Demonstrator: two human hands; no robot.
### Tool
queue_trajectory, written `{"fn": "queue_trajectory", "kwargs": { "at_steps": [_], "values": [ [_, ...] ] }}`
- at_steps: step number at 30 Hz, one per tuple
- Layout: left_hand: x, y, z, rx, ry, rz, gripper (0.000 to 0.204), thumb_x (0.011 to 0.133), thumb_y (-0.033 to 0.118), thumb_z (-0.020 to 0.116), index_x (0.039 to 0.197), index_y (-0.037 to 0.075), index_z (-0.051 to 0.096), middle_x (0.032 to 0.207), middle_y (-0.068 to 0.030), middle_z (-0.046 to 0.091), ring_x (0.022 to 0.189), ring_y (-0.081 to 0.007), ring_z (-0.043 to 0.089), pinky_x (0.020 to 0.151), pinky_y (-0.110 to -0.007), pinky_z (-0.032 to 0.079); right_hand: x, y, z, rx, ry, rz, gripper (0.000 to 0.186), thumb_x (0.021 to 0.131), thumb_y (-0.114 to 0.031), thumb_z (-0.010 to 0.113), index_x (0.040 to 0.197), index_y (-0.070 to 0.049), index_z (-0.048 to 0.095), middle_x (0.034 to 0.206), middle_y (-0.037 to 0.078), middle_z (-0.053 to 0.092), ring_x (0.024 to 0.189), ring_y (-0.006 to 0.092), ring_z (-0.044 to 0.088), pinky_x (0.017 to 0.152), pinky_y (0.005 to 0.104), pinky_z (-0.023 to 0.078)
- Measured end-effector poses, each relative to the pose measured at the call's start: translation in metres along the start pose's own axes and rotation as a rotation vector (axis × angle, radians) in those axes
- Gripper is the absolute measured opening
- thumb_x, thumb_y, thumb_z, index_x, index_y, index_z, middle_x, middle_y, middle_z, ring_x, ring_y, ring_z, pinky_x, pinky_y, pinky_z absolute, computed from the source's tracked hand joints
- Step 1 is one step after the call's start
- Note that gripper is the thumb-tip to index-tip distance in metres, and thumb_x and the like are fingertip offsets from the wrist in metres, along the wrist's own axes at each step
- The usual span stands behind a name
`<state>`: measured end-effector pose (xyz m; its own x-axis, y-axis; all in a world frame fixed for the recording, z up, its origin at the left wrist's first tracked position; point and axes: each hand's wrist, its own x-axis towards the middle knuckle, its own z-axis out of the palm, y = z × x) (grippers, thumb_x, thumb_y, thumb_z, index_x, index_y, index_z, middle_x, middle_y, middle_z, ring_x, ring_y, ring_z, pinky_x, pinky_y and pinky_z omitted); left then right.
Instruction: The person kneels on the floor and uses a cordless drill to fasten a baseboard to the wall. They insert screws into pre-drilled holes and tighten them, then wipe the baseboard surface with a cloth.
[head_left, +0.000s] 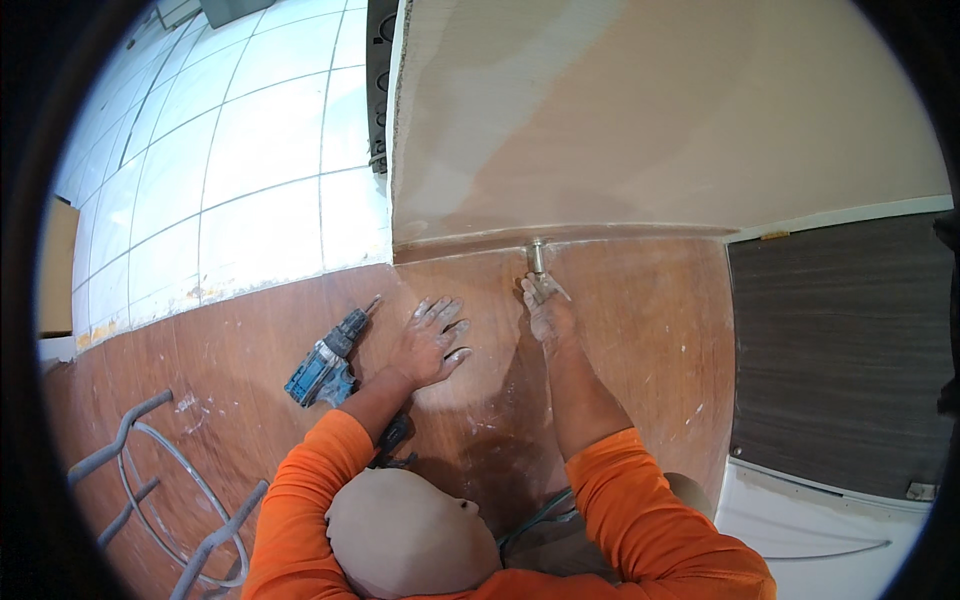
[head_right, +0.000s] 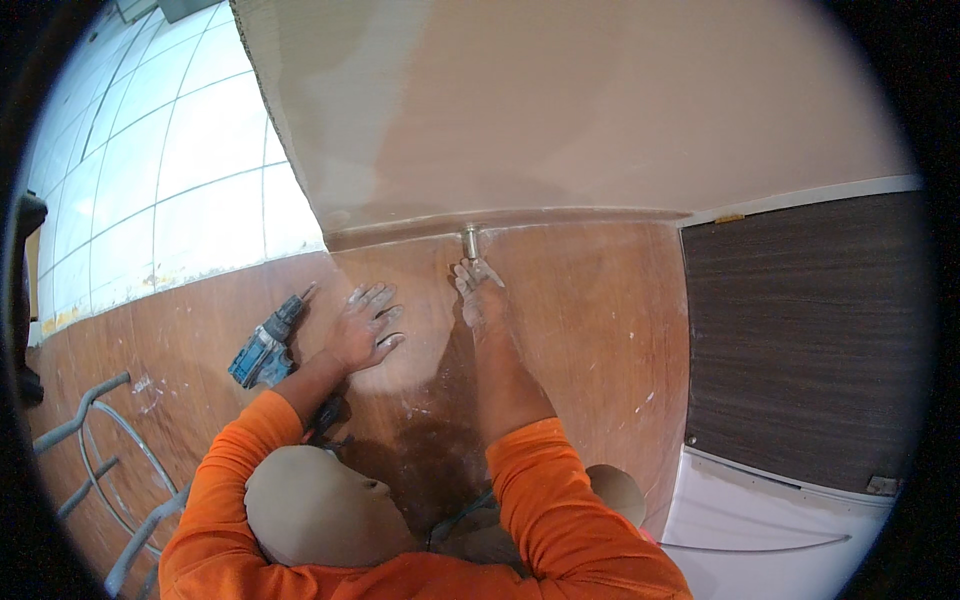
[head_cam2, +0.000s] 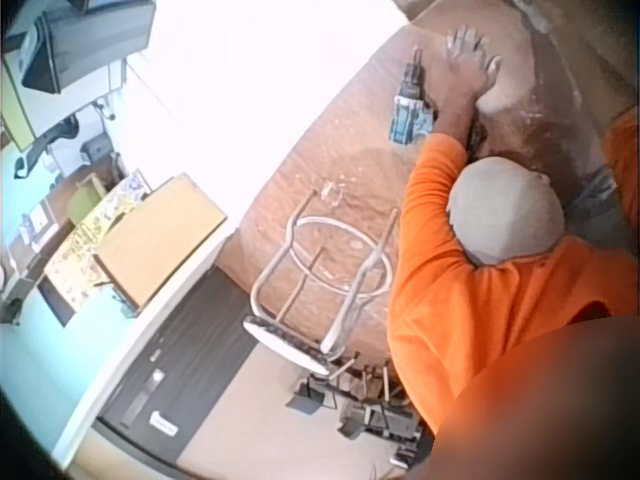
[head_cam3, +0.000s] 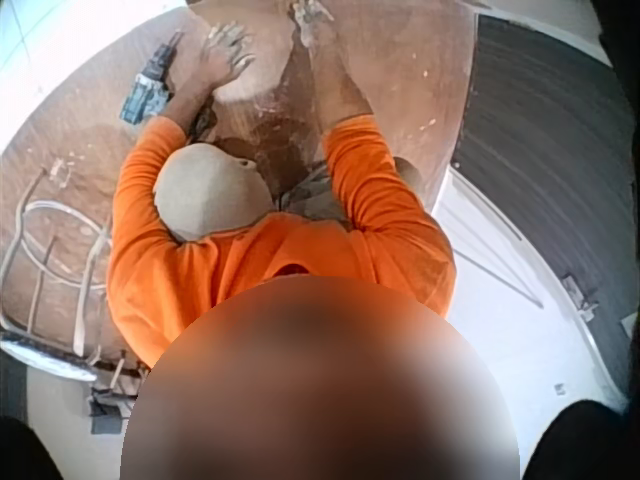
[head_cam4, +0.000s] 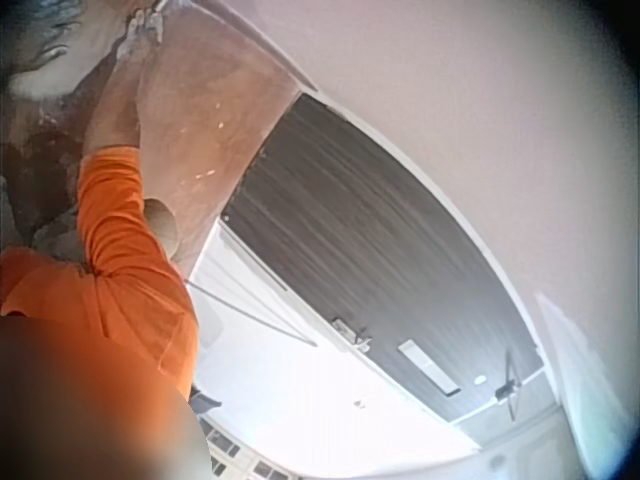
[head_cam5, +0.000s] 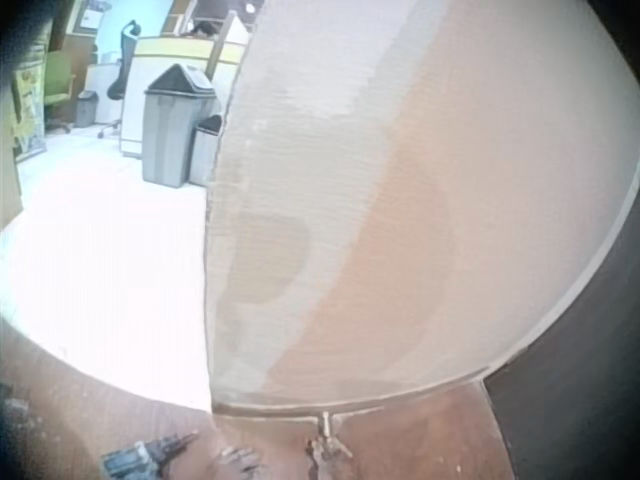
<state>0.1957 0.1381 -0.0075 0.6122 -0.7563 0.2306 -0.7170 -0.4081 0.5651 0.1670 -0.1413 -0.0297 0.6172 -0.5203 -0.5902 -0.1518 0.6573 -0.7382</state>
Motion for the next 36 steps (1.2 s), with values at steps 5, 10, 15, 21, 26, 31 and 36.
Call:
{"fn": "queue_trajectory", "kwargs": {
  "at_steps": [5, 10, 15, 21, 26, 31, 36],
  "values": [
    [-0.001, -0.001, 0.001, -0.01, 0.007, 0.007, 0.045, 0.088, 0.036, 0.072, 0.121, 0.005, 0.071, 0.145, -0.0207, 0.054, 0.137, -0.0396, 0.047, 0.119, -0.054, 0.03, 0.004, 0.0, -0.002, 0.049, -0.034, -0.012, 0.029, 0.106, -0.014, 0.046, 0.129, 0.0, 0.056, 0.116, 0.015, 0.069, 0.099, 0.0257, 0.07, 0.079, 0.0325, 0.057],
    [-0.002, -0.003, 0.005, -0.005, 0.006, 0.009, 0.044, 0.088, 0.036, 0.072, 0.121, 0.006, 0.071, 0.145, -0.0208, 0.054, 0.138, -0.0398, 0.047, 0.119, -0.055, 0.03, 0.008, -0.002, -0.003, 0.008, 0.001, 0.002, 0.027, 0.106, -0.013, 0.045, 0.128, -0.001, 0.056, 0.117, 0.015, 0.068, 0.096, 0.0266, 0.071, 0.075, 0.0326, 0.059],
    [0.008, -0.001, -0.007, -0.055, 0.007, 0.0, 0.042, 0.09, 0.034, 0.07, 0.12, 0.005, 0.07, 0.142, -0.0214, 0.055, 0.133, -0.0415, 0.05, 0.115, -0.054, 0.036, 0.01, -0.004, 0.0, 0.055, -0.014, 0.035, 0.026, 0.106, -0.013, 0.047, 0.127, 0.0, 0.056, 0.115, 0.015, 0.068, 0.095, 0.0272, 0.071, 0.075, 0.0333, 0.059],
    [0.092, 0.022, -0.021, -0.242, -0.297, -0.225, 0.046, 0.094, 0.038, 0.065, 0.116, -0.002, 0.069, 0.114, -0.0261, 0.068, 0.107, -0.0432, 0.064, 0.099, -0.047, 0.049, 0.003, -0.002, 0.005, 0.117, -0.035, -0.005, 0.028, 0.105, -0.014, 0.052, 0.128, 0.0, 0.056, 0.11, 0.014, 0.069, 0.093, 0.0278, 0.071, 0.071, 0.0356, 0.059],
    [0.172, 0.029, 0.0, -0.394, -0.343, -0.757, 0.057, 0.094, 0.045, 0.064, 0.111, -0.01, 0.069, 0.109, -0.0284, 0.07, 0.104, -0.0415, 0.068, 0.091, -0.045, 0.052, -0.007, -0.003, 0.016, 0.067, 0.026, -0.058, 0.03, 0.101, -0.01, 0.058, 0.13, 0.001, 0.055, 0.107, 0.013, 0.07, 0.088, 0.0272, 0.072, 0.071, 0.0372, 0.06],
    [0.195, -0.005, 0.075, -0.734, -0.185, -0.913, 0.066, 0.092, 0.047, 0.068, 0.116, -0.014, 0.065, 0.12, -0.0309, 0.068, 0.114, -0.035, 0.067, 0.095, -0.044, 0.05, -0.014, -0.007, 0.018, 0.139, 0.058, -0.115, 0.03, 0.094, 0.0, 0.064, 0.124, 0.002, 0.059, 0.103, 0.013, 0.07, 0.089, 0.0264, 0.071, 0.073, 0.0379, 0.06],
    [0.202, -0.013, 0.108, -0.596, -0.261, -0.844, 0.064, 0.091, 0.042, 0.072, 0.123, -0.012, 0.064, 0.126, -0.0276, 0.066, 0.115, -0.033, 0.065, 0.095, -0.043, 0.05, 0.015, 0.01, -0.004, 0.094, -0.058, -0.164, 0.031, 0.091, 0.001, 0.064, 0.122, 0.003, 0.061, 0.105, 0.011, 0.071, 0.093, 0.0273, 0.07, 0.075, 0.0397, 0.06]
  ]
}}
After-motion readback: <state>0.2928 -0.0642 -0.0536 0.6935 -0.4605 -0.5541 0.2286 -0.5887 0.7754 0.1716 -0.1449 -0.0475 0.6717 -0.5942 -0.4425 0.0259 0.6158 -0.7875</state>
